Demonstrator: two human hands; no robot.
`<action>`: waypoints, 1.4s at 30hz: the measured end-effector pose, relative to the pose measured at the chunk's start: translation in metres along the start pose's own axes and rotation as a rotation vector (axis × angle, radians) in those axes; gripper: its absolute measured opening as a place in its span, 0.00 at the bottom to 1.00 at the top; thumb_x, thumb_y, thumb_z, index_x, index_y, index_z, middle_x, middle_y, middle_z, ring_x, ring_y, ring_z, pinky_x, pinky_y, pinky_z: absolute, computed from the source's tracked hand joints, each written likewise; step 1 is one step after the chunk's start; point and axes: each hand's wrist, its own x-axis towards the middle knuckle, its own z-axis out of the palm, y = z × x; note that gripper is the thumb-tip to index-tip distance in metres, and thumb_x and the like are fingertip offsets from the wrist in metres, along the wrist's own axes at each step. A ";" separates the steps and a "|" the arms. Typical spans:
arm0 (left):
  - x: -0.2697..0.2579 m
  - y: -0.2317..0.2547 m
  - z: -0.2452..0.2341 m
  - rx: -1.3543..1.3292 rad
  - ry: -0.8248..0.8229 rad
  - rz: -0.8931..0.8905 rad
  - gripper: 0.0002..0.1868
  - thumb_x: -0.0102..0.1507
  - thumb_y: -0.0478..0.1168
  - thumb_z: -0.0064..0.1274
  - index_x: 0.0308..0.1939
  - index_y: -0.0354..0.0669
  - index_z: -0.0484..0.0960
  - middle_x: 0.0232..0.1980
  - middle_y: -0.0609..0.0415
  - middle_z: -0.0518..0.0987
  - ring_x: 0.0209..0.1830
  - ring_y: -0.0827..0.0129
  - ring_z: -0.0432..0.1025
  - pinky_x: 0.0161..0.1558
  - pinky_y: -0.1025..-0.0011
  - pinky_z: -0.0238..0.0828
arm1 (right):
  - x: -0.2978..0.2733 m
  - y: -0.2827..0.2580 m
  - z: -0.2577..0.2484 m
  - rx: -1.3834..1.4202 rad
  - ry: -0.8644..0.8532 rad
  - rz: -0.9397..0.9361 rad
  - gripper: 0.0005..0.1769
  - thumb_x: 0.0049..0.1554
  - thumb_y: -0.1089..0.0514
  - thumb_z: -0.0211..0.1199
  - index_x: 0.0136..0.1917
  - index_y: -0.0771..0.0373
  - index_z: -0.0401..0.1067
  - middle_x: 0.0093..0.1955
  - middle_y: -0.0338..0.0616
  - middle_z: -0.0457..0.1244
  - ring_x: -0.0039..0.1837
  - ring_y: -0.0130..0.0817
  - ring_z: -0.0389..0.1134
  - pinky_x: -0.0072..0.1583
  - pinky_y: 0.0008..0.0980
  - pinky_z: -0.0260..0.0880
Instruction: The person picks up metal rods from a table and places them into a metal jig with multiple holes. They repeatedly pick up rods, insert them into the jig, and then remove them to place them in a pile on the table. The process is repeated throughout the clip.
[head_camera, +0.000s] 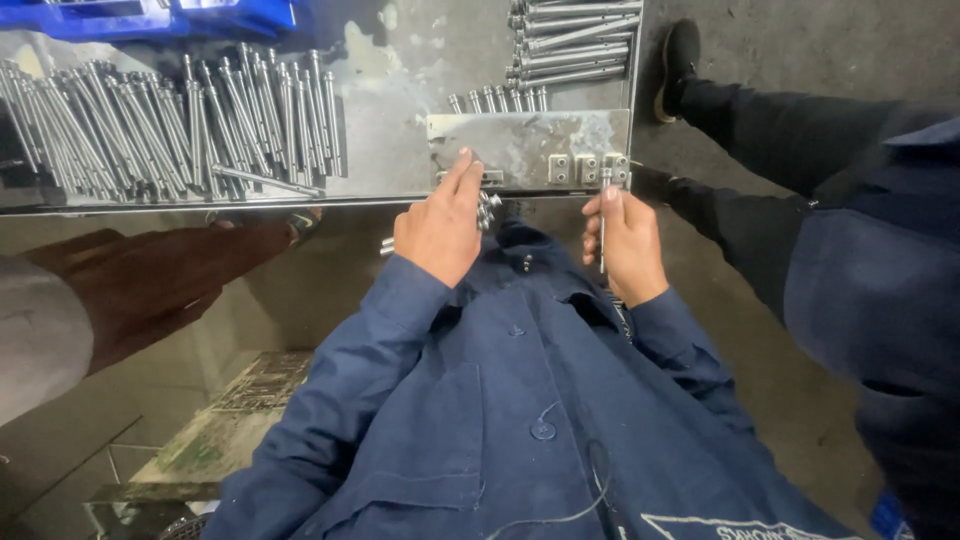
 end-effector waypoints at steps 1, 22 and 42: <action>-0.001 0.000 -0.002 0.000 0.001 -0.002 0.35 0.58 0.33 0.52 0.71 0.49 0.68 0.79 0.56 0.62 0.39 0.38 0.80 0.42 0.45 0.82 | 0.000 0.001 0.001 0.000 -0.002 -0.001 0.23 0.72 0.55 0.41 0.47 0.71 0.71 0.30 0.44 0.57 0.25 0.29 0.62 0.22 0.29 0.64; 0.006 0.002 0.023 0.103 0.135 0.046 0.26 0.60 0.34 0.50 0.63 0.46 0.73 0.77 0.54 0.67 0.30 0.43 0.80 0.32 0.52 0.81 | 0.001 -0.011 0.009 0.136 -0.044 0.138 0.29 0.72 0.47 0.39 0.46 0.70 0.72 0.25 0.32 0.43 0.21 0.18 0.46 0.19 0.19 0.45; 0.015 0.012 0.020 0.143 0.149 0.024 0.29 0.61 0.36 0.48 0.68 0.41 0.71 0.65 0.53 0.79 0.27 0.47 0.81 0.28 0.49 0.79 | 0.037 0.050 -0.025 0.400 -0.256 0.126 0.23 0.68 0.48 0.51 0.51 0.74 0.72 0.25 0.37 0.55 0.20 0.24 0.58 0.17 0.25 0.56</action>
